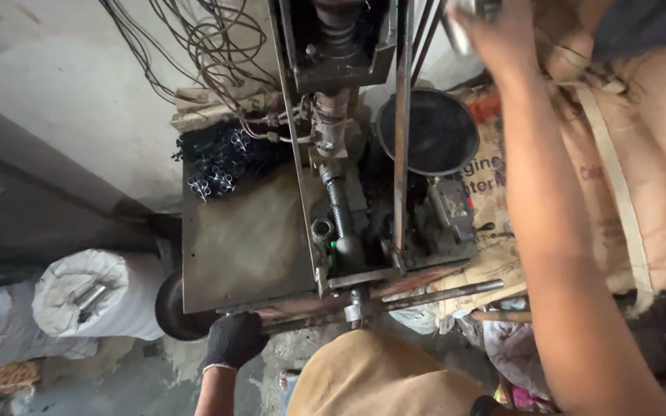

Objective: The person operates a manual machine by turning a crank and placing small metal pieces into a hopper. They repeatedly cycle the machine to process the metal pieces.

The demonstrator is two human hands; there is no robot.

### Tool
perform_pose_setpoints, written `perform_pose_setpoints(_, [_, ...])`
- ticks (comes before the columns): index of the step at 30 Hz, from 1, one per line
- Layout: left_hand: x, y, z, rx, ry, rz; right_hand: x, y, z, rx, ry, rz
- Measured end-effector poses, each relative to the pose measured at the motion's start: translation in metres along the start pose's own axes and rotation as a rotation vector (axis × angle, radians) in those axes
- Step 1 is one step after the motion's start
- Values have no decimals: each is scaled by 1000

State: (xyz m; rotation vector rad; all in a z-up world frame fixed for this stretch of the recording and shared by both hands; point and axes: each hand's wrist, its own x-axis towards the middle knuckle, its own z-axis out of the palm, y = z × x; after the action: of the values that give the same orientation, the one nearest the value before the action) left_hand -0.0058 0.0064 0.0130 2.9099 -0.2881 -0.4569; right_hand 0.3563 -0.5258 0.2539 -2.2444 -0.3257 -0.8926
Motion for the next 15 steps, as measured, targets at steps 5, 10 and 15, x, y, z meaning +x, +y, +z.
perform_pose_setpoints(5, [2,-2,7,-29,-9,-27,-119,117,37,-289,-495,375])
perform_pose_setpoints(10, [6,-5,19,-24,32,23,-155,148,83,-578,-200,232])
perform_pose_setpoints(15, [4,-5,17,-11,25,13,-67,23,53,-103,105,-239])
